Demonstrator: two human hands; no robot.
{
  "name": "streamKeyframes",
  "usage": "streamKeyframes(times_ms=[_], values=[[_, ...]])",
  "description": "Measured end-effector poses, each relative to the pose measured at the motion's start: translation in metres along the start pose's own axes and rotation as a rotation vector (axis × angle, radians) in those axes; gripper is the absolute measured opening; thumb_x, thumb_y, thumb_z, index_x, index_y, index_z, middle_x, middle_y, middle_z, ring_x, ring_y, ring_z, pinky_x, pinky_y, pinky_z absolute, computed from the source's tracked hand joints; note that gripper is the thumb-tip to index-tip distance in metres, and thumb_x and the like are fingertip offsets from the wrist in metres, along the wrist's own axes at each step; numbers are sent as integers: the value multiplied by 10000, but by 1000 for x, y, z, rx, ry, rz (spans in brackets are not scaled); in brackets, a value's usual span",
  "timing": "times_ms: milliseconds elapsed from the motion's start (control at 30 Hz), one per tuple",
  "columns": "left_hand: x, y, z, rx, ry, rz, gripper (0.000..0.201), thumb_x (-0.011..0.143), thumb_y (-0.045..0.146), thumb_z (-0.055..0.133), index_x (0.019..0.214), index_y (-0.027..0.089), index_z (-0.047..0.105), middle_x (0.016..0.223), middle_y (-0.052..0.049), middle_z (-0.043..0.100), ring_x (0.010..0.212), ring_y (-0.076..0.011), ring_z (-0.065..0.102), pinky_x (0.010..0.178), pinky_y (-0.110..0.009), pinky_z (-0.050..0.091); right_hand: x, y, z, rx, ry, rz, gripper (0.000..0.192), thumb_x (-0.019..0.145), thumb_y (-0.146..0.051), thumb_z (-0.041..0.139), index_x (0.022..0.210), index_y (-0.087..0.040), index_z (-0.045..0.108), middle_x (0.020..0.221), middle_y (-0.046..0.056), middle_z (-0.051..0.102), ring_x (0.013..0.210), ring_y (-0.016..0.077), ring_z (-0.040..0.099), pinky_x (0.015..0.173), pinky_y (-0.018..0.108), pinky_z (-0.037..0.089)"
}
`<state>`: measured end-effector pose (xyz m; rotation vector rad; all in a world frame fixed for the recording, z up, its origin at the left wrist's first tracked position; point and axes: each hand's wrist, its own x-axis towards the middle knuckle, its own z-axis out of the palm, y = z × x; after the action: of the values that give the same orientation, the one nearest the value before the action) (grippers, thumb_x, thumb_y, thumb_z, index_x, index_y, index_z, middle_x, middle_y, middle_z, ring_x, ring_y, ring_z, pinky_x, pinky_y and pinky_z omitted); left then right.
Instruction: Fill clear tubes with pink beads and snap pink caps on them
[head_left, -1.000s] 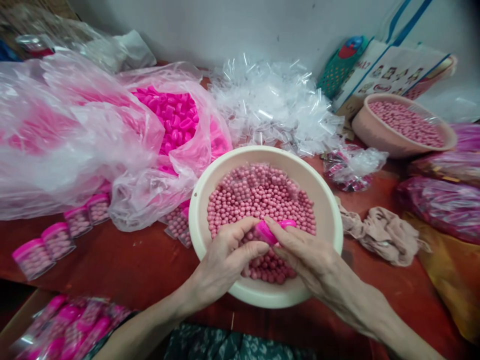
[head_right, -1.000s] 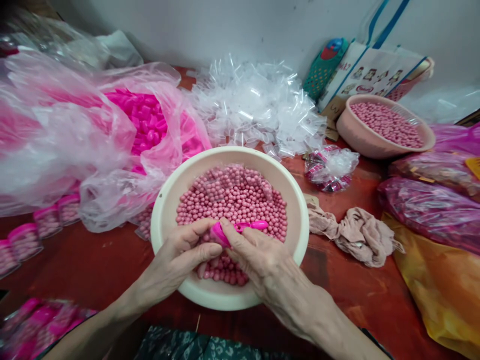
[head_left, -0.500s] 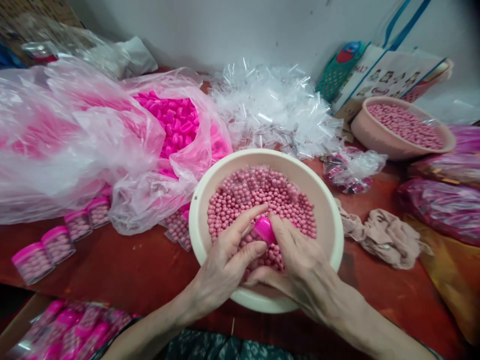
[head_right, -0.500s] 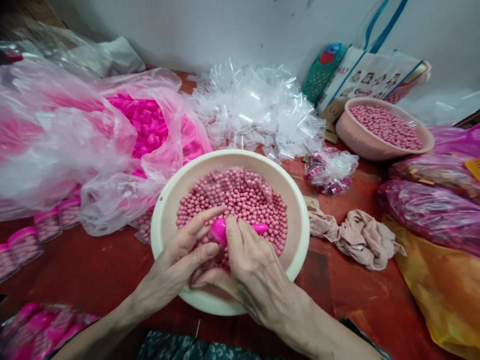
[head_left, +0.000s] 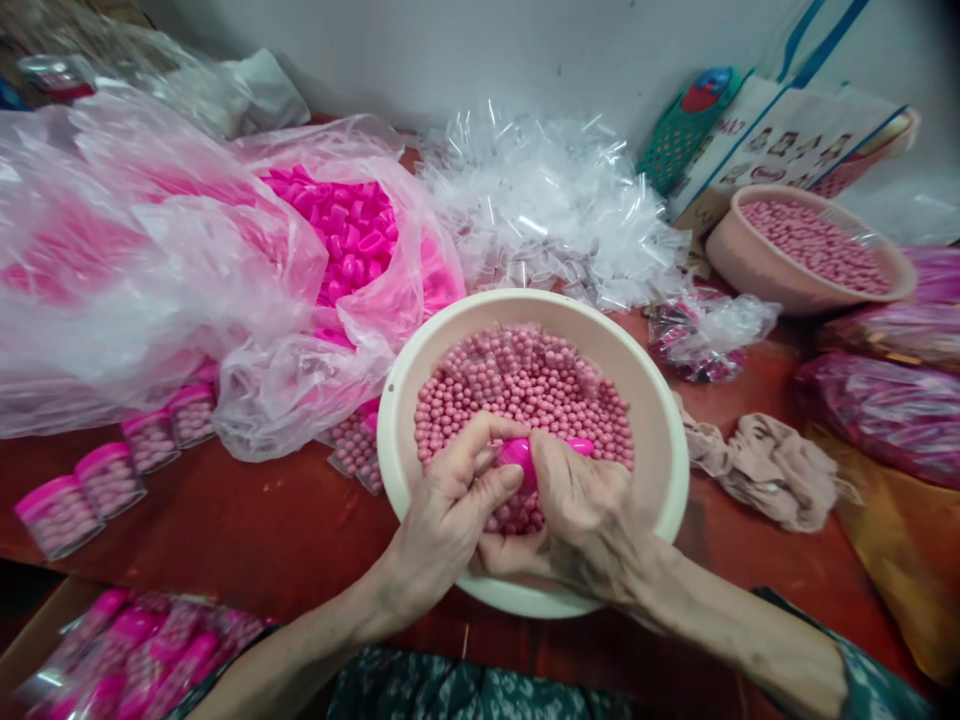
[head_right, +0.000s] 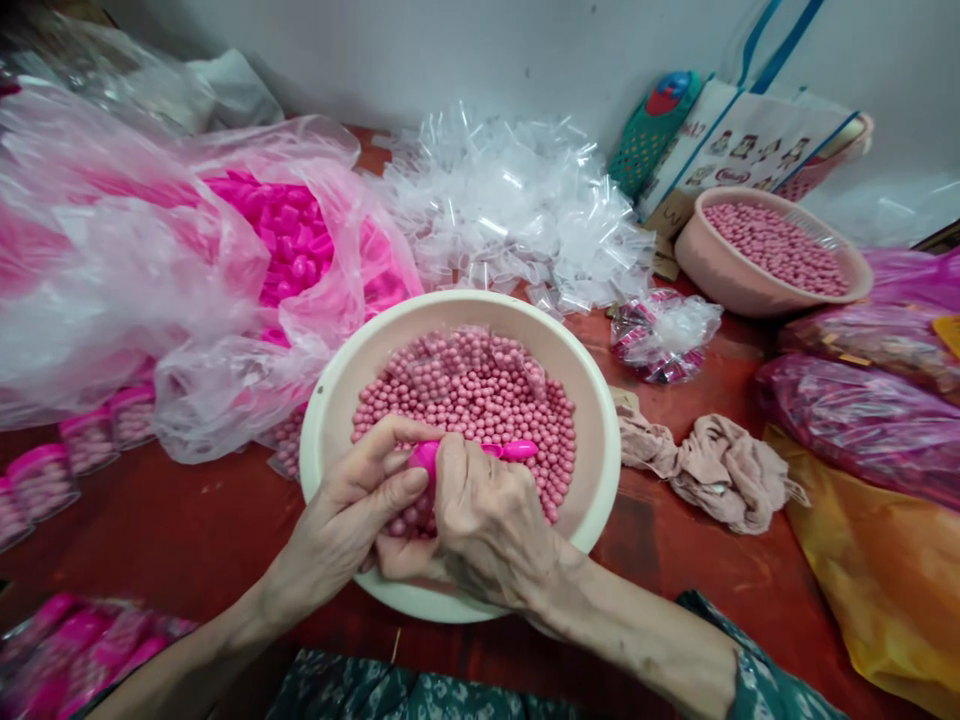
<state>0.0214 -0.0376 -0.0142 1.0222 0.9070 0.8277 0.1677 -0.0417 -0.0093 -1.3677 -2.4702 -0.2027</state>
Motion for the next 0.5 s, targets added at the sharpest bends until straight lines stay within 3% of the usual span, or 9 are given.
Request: streamKeyframes(times_ms=[200, 333, 433, 500], values=[[0, -3, 0, -44, 5, -20, 204, 871, 294, 533, 1056, 212, 503, 696, 38, 515, 555, -49, 434, 498, -147, 340, -4, -3, 8, 104, 116, 7, 307, 805, -432, 420, 666, -168, 488, 566, 51, 493, 466, 161, 452, 425, 263, 304], [-6, 1, 3, 30, 79, 51, 249, 866, 276, 542, 1102, 204, 511, 784, 7, 582, 642, -74, 529, 576, -158, 430, -2, -2, -2, 336, 0, 43, 358, 820, -483, 475, 876, -135, 539, 735, 86, 595, 632, 196, 566, 510, 271, 409], [-19, 5, 0, 141, 311, 182, 294, 860, 283, 548, 1142, 216, 498, 888, -22, 619, 642, -84, 563, 556, -172, 469, -2, 16, -11, 505, -85, 88, 567, 783, -447, 602, 1207, -109, 437, 947, 121, 637, 808, 223, 607, 653, 309, 480], [-29, 2, -11, 190, 576, 315, 333, 844, 281, 567, 1162, 231, 484, 900, -21, 616, 587, -84, 550, 472, -175, 454, -6, 39, -15, 480, -98, 268, 619, 770, -405, 644, 1259, -101, 417, 922, 113, 645, 753, 217, 610, 653, 324, 485]])
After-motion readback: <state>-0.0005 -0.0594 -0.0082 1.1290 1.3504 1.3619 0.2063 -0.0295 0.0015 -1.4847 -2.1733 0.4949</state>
